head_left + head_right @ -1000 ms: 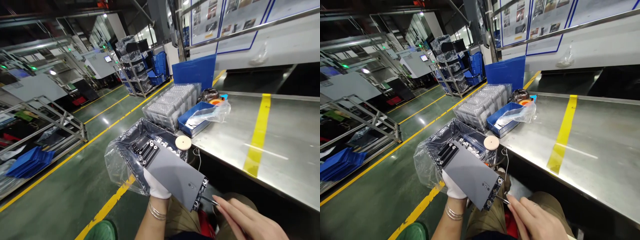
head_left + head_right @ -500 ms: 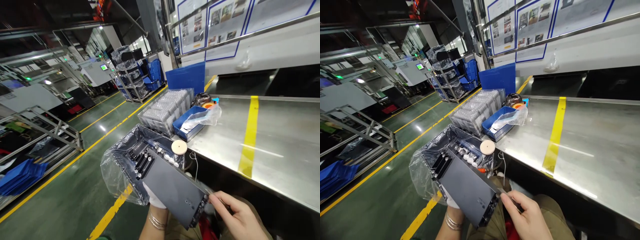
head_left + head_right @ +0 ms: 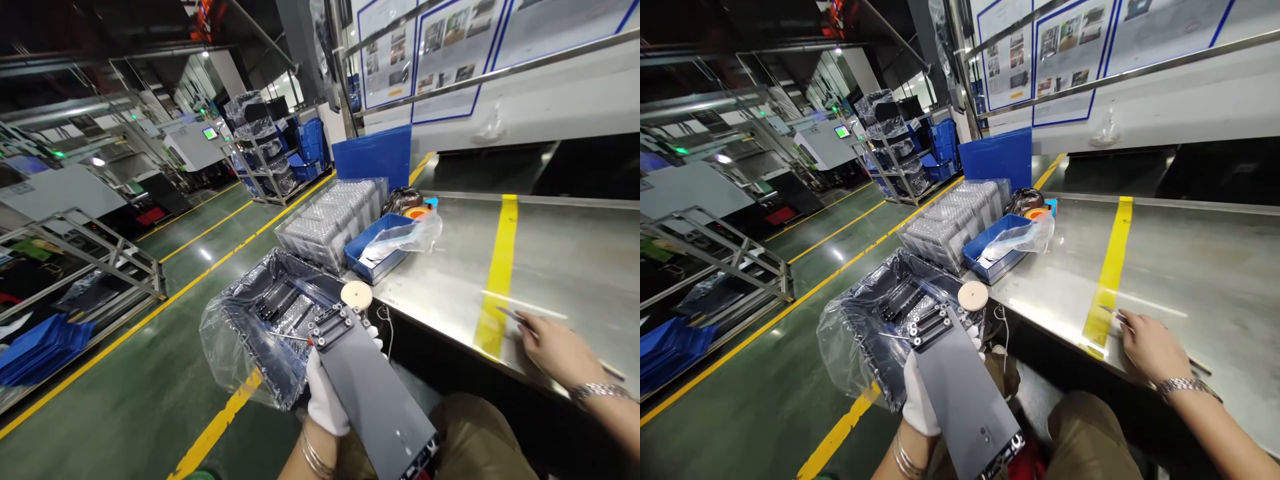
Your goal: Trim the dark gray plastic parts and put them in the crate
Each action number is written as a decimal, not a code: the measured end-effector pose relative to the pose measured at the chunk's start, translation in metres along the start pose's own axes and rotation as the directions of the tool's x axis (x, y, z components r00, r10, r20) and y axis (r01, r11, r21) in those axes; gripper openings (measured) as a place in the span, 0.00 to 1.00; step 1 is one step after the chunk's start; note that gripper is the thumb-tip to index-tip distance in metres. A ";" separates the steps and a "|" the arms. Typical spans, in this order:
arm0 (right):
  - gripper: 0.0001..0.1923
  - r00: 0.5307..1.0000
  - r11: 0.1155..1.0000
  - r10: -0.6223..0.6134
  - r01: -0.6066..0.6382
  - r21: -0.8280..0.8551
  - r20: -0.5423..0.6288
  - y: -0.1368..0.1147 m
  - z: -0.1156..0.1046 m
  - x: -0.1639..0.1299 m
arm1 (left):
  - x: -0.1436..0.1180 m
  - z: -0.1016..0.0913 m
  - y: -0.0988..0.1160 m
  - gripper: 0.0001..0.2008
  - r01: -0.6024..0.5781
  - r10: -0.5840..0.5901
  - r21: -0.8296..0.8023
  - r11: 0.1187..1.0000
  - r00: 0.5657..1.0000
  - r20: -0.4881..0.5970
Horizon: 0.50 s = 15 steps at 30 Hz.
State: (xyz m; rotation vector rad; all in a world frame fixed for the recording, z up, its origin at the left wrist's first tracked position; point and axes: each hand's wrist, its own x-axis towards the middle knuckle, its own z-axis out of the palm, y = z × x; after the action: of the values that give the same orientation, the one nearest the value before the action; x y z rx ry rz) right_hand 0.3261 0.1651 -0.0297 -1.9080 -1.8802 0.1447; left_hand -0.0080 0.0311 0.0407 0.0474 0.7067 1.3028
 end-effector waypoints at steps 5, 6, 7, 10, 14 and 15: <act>0.43 0.955 0.937 -0.148 0.053 0.344 0.256 -0.064 -0.007 -0.096 | -0.010 -0.011 -0.020 0.29 0.145 -0.150 0.061 0.987 0.986 0.071; 0.47 0.921 0.903 -0.203 0.044 0.428 0.334 -0.081 -0.009 -0.121 | -0.012 -0.017 -0.026 0.28 0.196 -0.202 0.074 0.978 0.976 0.080; 0.49 0.866 0.845 -0.251 -0.021 0.534 0.432 -0.096 -0.012 -0.145 | -0.015 -0.024 -0.032 0.28 0.248 -0.255 0.085 0.965 0.964 0.080; 0.55 0.753 0.592 -0.222 -0.401 0.699 0.620 -0.123 -0.016 -0.197 | -0.025 -0.038 -0.046 0.31 0.401 -0.406 0.109 0.910 0.914 0.027; 0.54 0.711 0.527 -0.171 -0.519 0.673 0.682 -0.121 -0.016 -0.232 | -0.036 -0.037 -0.052 0.35 0.480 -0.478 0.053 0.876 0.877 -0.048; 0.53 0.707 0.516 -0.166 -0.532 0.671 0.688 -0.119 -0.017 -0.235 | -0.037 -0.034 -0.053 0.35 0.481 -0.478 0.043 0.876 0.876 -0.063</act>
State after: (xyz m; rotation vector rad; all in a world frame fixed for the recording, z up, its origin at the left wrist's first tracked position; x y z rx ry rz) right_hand 0.2081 -0.0709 -0.0248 -1.3533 -1.4048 1.7563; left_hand 0.0170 -0.0290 0.0081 -0.1110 0.7421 0.8059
